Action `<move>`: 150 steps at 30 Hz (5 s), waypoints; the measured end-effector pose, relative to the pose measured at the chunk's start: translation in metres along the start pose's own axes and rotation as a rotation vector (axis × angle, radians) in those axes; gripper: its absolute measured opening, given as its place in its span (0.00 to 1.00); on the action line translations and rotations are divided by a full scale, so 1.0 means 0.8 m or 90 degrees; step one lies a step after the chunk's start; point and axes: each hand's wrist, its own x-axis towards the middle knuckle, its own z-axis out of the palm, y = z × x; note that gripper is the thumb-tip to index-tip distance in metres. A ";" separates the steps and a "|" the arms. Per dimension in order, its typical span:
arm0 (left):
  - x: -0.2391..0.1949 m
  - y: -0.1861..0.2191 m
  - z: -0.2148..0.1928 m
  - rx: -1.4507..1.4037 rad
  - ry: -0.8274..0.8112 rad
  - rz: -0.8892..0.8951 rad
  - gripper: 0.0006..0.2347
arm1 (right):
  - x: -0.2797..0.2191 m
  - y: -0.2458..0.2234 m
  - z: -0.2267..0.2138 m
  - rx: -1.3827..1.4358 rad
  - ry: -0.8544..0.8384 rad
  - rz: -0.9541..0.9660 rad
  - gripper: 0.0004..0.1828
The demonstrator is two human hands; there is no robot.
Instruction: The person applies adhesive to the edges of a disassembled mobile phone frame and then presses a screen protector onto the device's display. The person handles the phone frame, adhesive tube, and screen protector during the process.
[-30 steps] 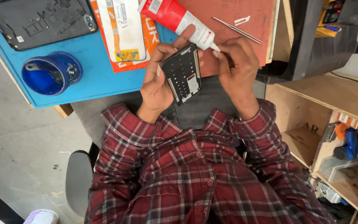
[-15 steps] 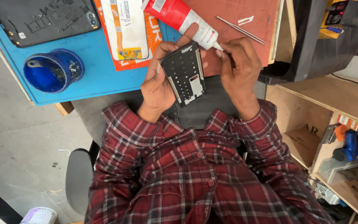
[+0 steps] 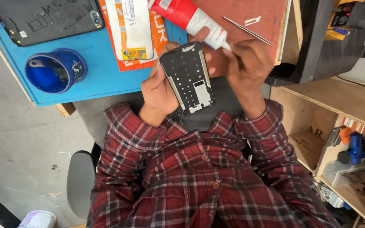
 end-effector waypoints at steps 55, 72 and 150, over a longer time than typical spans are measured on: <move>-0.027 0.006 -0.006 -0.040 -0.006 0.096 0.20 | -0.059 -0.077 -0.057 0.113 -0.159 -0.113 0.17; -0.026 0.013 -0.007 -0.038 -0.005 0.083 0.19 | -0.077 -0.003 -0.075 0.211 -0.052 0.249 0.17; -0.193 0.123 0.083 0.156 0.212 0.382 0.21 | 0.108 -0.143 0.135 0.080 -0.275 0.143 0.55</move>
